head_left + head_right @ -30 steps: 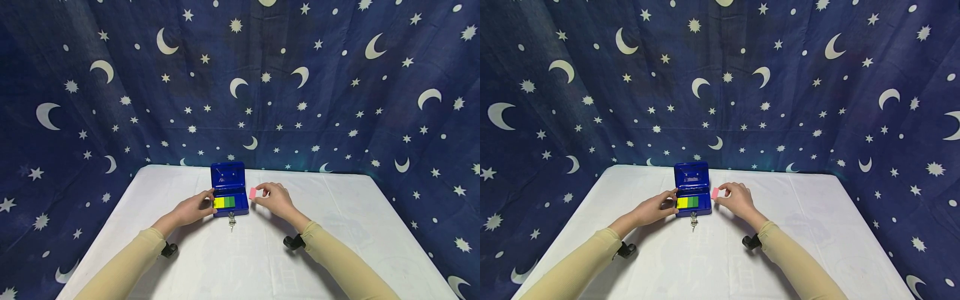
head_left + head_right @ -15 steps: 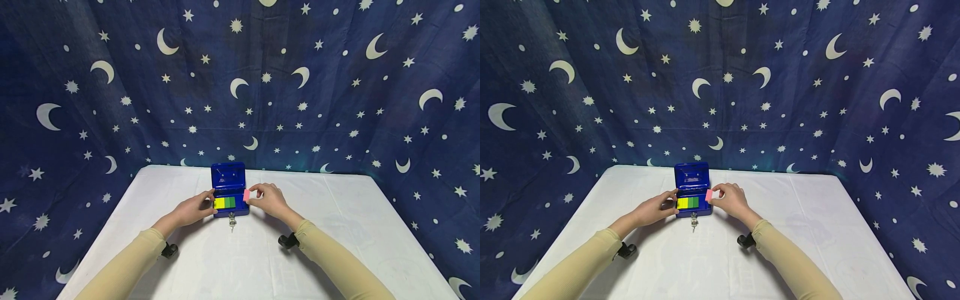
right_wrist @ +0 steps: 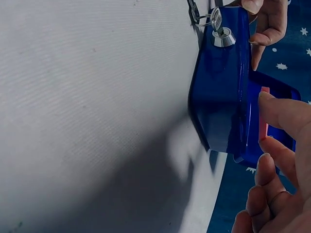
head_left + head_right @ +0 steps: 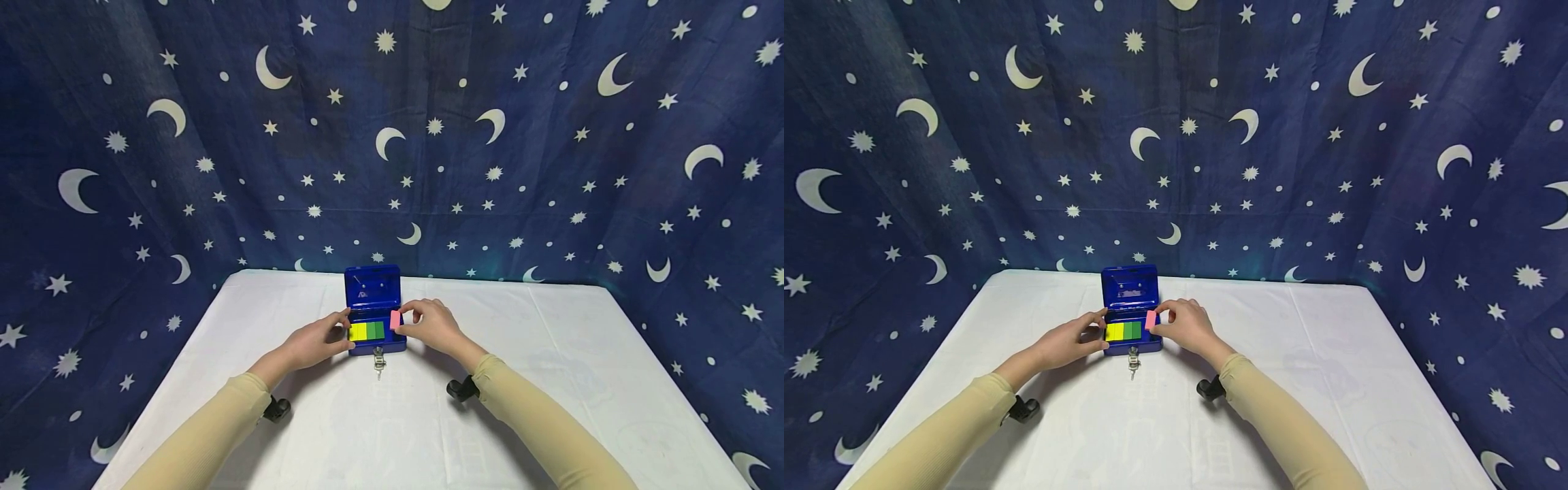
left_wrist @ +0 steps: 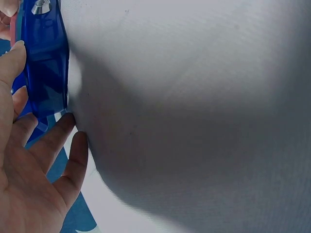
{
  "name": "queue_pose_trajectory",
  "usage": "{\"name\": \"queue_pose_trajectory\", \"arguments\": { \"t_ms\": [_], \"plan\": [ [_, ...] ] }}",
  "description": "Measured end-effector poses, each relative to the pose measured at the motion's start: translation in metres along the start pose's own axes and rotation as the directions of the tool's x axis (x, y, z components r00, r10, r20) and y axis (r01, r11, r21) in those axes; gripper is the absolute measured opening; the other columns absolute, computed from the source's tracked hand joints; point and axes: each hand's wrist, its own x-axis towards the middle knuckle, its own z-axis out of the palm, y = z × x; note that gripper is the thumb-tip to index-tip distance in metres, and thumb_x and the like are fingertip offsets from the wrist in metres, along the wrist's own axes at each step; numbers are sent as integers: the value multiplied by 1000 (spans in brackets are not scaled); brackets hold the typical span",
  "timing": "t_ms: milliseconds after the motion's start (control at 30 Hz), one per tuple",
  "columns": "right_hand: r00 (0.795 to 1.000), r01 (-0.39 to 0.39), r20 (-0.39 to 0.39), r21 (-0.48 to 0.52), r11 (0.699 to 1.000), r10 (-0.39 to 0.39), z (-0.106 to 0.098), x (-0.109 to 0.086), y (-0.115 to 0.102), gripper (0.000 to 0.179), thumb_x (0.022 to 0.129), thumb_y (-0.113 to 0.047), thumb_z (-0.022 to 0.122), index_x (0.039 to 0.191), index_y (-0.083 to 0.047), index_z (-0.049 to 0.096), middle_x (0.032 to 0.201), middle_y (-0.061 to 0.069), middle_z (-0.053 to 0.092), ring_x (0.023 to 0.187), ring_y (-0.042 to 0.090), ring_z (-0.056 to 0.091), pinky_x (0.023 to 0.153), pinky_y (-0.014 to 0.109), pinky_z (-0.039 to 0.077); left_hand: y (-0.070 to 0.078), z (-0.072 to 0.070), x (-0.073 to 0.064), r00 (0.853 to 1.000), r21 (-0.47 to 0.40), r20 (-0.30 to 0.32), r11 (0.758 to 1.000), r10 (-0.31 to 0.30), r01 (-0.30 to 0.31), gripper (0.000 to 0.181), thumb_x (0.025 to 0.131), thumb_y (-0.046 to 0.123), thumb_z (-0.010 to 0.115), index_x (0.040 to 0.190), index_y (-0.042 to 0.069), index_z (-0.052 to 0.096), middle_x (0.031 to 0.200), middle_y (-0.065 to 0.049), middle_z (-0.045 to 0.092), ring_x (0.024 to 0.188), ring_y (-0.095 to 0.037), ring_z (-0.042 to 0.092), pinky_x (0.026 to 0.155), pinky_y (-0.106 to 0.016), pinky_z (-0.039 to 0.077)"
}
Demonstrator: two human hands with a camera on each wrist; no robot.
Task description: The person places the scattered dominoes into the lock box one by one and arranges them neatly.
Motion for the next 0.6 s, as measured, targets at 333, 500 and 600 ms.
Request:
{"name": "queue_pose_trajectory", "arguments": {
  "t_ms": [333, 500, 600],
  "plan": [
    [998, -28, 55, -35, 999, 29, 3, 9, -3, 39, 81, -44, 84, 114, -24, 75, 73, -1, 54, 79, 21, 48, 63, 35, 34, 1, 0, 0, 1000, -6, 6, 1000, -6, 6, 67, 94, 53, 68, 147, 19, 48, 145, 1, 56, 137, -26, 50, 108, -54, 41],
    [997, -40, 69, -63, 997, 45, 5, 13, -4, 40, 80, -45, 85, 113, -24, 75, 74, 0, 55, 79, 21, 48, 63, 34, 34, 0, 0, -1, 1000, -13, 10, 1000, -6, 7, 53, 94, 53, 68, 134, 22, 55, 160, 1, 40, 140, -28, 47, 109, -55, 40],
    [996, -47, 77, -79, 996, 53, 6, 14, -5, 40, 81, -45, 85, 114, -24, 75, 75, -1, 56, 80, 21, 48, 63, 34, 35, 0, 0, -1, 1000, -14, 10, 1000, -4, 4, 48, 94, 53, 68, 130, 23, 56, 162, 2, 36, 141, -28, 46, 109, -55, 40]
  ]
}}
